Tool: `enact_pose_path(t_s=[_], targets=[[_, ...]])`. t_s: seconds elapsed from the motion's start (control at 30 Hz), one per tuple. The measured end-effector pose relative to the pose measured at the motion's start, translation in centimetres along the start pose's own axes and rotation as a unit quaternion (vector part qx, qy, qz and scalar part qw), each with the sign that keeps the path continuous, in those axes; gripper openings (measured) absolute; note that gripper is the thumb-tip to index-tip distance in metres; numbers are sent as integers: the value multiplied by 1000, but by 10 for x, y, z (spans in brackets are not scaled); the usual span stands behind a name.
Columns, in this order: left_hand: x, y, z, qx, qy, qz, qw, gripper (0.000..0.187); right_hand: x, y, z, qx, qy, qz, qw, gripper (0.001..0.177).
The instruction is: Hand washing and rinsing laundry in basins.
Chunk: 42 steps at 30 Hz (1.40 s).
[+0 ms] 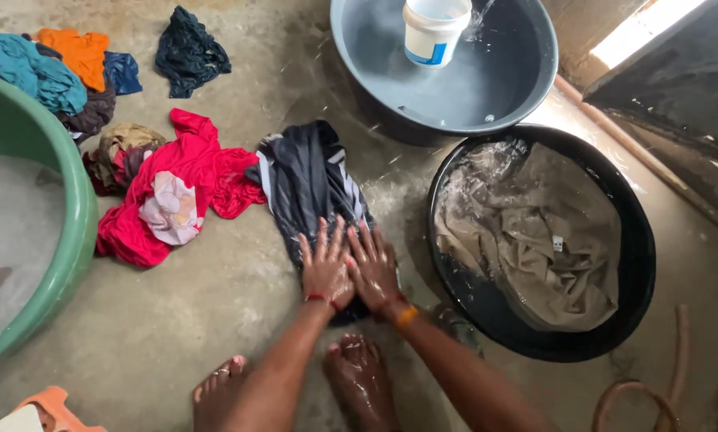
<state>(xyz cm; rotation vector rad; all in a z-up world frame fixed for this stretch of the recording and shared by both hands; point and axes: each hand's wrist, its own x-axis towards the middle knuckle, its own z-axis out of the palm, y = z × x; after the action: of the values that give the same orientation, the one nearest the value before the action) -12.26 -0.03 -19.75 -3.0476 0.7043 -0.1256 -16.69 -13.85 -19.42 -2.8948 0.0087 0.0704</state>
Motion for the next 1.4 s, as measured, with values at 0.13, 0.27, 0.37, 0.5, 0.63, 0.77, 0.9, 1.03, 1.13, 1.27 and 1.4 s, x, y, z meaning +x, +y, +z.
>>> enact_pose_path(t_s=[0.13, 0.27, 0.37, 0.5, 0.63, 0.77, 0.9, 1.03, 1.13, 1.27, 1.4], targets=[[-69, -29, -22, -129, -90, 159, 975, 78, -82, 1, -26, 188, -34, -54, 980, 76], [-42, -36, -30, -166, 74, -197, 963, 104, -38, 16, 2, 48, 186, -44, 980, 81], [8, -3, -20, -349, 89, -137, 923, 85, 21, -7, -4, 282, 87, -91, 951, 79], [14, -9, -74, -732, 35, -417, 538, 70, 15, -40, -56, 579, 183, 80, 791, 73], [-22, -13, -85, -207, 88, -182, 957, 40, -11, -45, -85, 99, 21, 143, 984, 46], [-61, 8, -30, -445, 58, -135, 884, 36, -50, -14, -29, 227, 129, -100, 960, 42], [-99, 11, 38, -355, 31, -6, 934, 30, -56, 15, 25, 83, 107, -156, 978, 39], [-33, -6, -8, -192, -102, 7, 976, 41, -14, -10, -1, -66, -56, -90, 992, 49], [-34, 9, -37, -170, 56, -89, 980, 48, -18, -25, -31, -73, -23, -46, 996, 58], [-148, 25, -44, -283, -97, -52, 953, 56, -144, -20, 2, 105, 95, -82, 986, 45], [-40, 15, 13, -247, -99, -18, 964, 54, -35, 6, 8, 13, 17, -68, 997, 47]])
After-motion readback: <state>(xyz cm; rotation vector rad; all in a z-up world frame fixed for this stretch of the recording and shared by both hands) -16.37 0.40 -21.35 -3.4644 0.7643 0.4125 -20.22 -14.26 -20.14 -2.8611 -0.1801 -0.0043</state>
